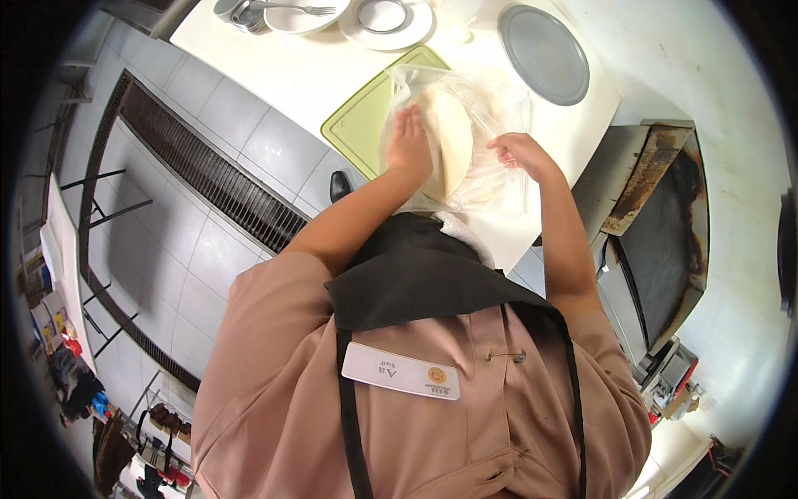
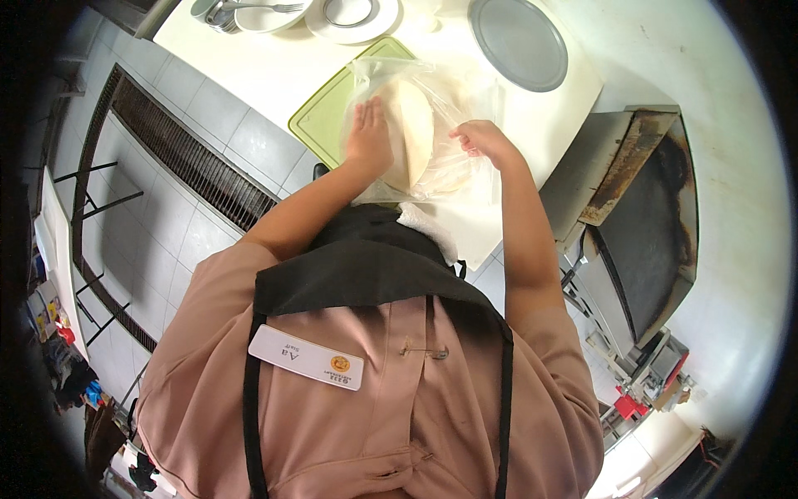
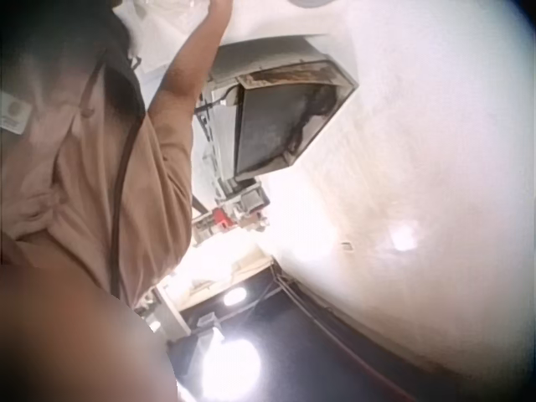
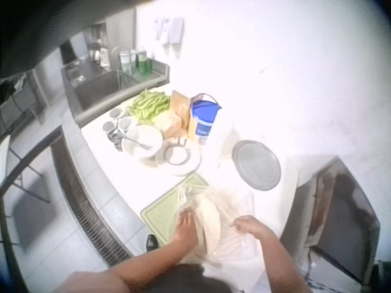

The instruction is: The person unwraps round dough discs from plastic and places them on a flat-top grill. Then the person retrieves wooden cutting boards from a rack, places them on a counter, and covers each with a patterned paper liner.

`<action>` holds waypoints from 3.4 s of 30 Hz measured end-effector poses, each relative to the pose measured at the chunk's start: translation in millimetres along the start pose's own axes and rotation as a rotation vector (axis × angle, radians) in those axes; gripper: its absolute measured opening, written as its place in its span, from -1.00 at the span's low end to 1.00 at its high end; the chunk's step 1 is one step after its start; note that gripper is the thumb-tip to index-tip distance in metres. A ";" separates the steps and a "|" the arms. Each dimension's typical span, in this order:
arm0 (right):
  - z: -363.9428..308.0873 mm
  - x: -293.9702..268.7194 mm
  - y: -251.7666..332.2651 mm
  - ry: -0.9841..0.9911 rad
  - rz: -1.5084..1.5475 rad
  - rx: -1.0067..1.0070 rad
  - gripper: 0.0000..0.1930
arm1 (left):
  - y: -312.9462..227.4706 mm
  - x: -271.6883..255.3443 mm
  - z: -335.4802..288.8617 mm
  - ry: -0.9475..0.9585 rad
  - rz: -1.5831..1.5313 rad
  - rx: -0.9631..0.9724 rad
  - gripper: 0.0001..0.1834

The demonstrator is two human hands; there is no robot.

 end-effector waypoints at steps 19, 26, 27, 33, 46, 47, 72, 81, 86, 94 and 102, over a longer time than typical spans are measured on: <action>42.7 -17.5 76.9 -0.636 -0.010 -0.153 -0.66 | 12.4 4.6 56.8 -0.335 -0.688 -0.064 -0.42; 0.3 1.1 21.3 -0.496 0.910 -0.062 -0.71 | 8.6 -1.2 56.0 -0.286 -0.627 -0.037 -0.38; -5.7 2.2 13.4 -0.510 0.977 -0.068 -0.72 | 7.7 -3.1 54.5 -0.281 -0.620 -0.034 -0.38; -36.8 11.9 -41.3 -0.594 1.043 -0.180 -0.69 | 2.7 6.9 61.1 -0.305 -0.603 0.060 -0.44; 5.3 -34.7 -4.8 -0.519 0.585 0.009 -0.85 | -32.1 -19.4 79.0 -0.391 -0.549 0.298 -0.49; 7.2 -36.2 -1.5 -0.559 0.577 0.004 -0.84 | -31.6 -20.2 78.9 -0.379 -0.568 0.299 -0.49; -77.9 4.7 -12.6 -0.633 0.832 0.061 -0.65 | -23.6 2.3 93.2 -0.237 -0.367 0.183 -0.43; -113.7 13.2 -32.9 -0.732 1.037 0.033 -0.60 | -24.6 3.1 94.2 -0.204 -0.336 0.167 -0.43; -136.0 23.2 -47.5 -0.769 1.105 0.018 -0.65 | -26.4 5.9 93.7 -0.211 -0.301 0.183 -0.43; -162.0 31.0 -73.2 -0.797 1.261 0.012 -0.65 | -29.0 5.8 96.0 -0.195 -0.338 0.213 -0.43; -187.0 31.9 -99.0 -0.826 1.268 0.038 -0.69 | -38.5 8.3 93.4 -0.149 -0.343 0.255 -0.43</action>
Point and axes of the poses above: each hand's wrist, its own z-axis towards the middle knuckle, its own x-axis out of the palm, y = z × x, the point moved 9 cm from there along z, towards the middle knuckle, and after that the axes turned 8 degrees about -z, right-handed, at the moved point
